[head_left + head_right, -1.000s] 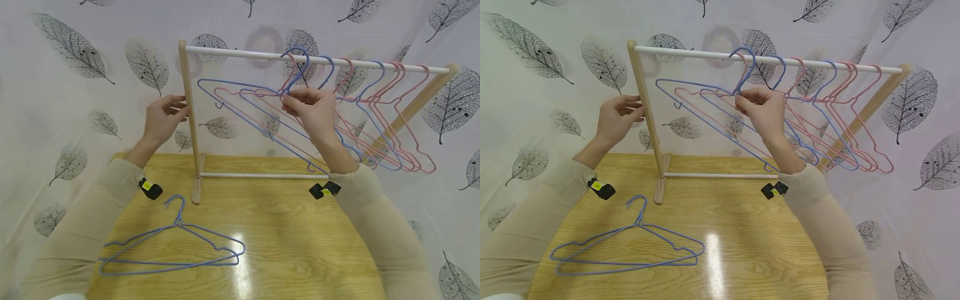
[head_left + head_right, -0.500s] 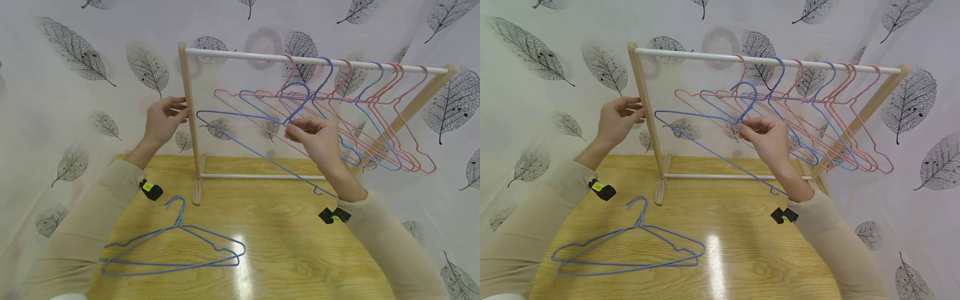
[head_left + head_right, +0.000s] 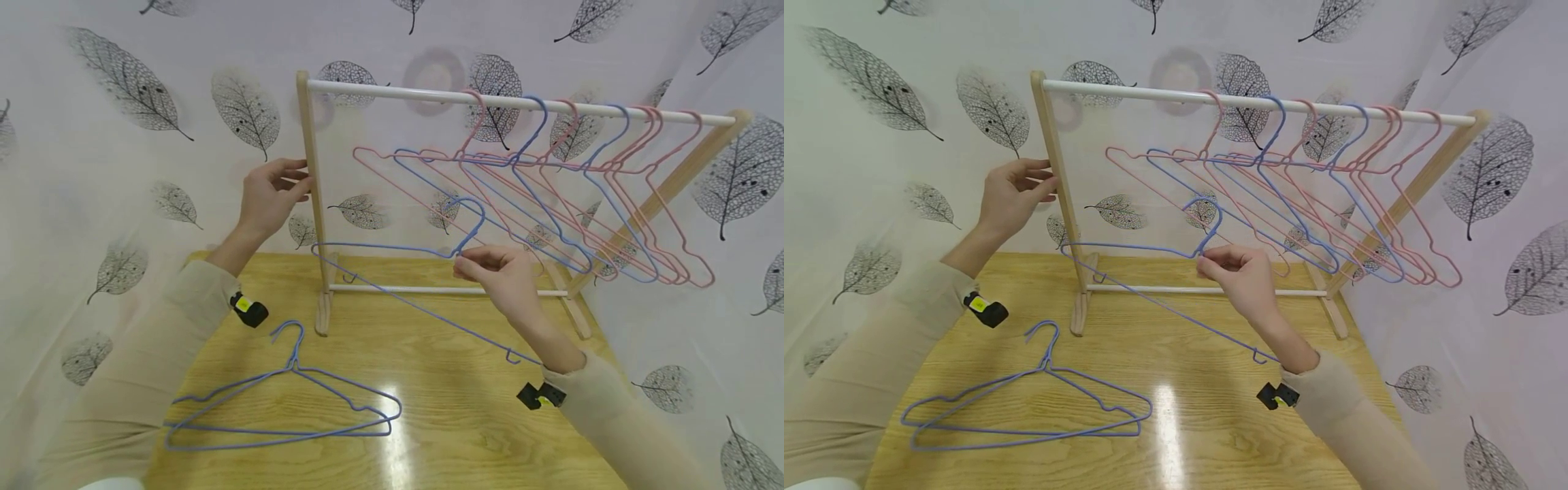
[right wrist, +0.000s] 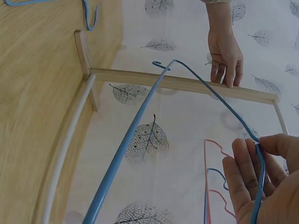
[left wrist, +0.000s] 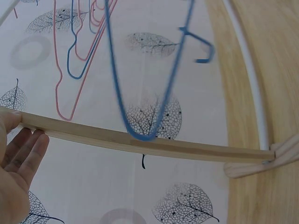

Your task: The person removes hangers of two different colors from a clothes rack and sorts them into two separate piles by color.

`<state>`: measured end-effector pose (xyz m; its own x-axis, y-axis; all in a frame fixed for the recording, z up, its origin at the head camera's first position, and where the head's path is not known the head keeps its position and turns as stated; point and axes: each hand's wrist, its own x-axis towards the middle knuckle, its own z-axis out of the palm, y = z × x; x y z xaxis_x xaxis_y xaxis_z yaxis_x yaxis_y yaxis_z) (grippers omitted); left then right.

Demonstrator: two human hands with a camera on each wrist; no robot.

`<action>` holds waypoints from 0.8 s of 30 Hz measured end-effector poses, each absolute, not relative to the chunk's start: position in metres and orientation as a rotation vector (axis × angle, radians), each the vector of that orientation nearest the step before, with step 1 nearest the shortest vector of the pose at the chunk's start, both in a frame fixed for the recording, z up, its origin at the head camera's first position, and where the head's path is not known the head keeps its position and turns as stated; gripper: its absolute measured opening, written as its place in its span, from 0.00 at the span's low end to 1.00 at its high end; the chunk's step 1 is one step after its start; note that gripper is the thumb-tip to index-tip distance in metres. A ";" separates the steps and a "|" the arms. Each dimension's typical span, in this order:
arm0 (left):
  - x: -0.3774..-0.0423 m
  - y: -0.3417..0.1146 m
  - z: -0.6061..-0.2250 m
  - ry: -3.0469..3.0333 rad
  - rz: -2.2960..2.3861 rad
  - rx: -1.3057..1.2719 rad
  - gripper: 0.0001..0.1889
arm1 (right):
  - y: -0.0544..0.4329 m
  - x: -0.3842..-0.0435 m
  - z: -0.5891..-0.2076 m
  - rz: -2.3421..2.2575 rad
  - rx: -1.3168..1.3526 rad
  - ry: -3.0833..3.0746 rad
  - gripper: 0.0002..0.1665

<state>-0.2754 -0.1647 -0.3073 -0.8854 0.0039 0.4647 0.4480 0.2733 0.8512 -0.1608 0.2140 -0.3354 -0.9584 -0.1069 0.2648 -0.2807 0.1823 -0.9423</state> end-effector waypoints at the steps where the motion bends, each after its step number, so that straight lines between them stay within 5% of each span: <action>1: -0.275 -0.165 -0.307 -2.178 -1.644 -0.411 0.16 | 0.212 -0.160 -0.340 1.918 0.381 -2.308 0.14; 24: -0.276 -0.165 -0.309 -2.200 -1.603 -0.405 0.16 | 0.142 -0.135 -0.438 2.338 0.409 -2.402 0.15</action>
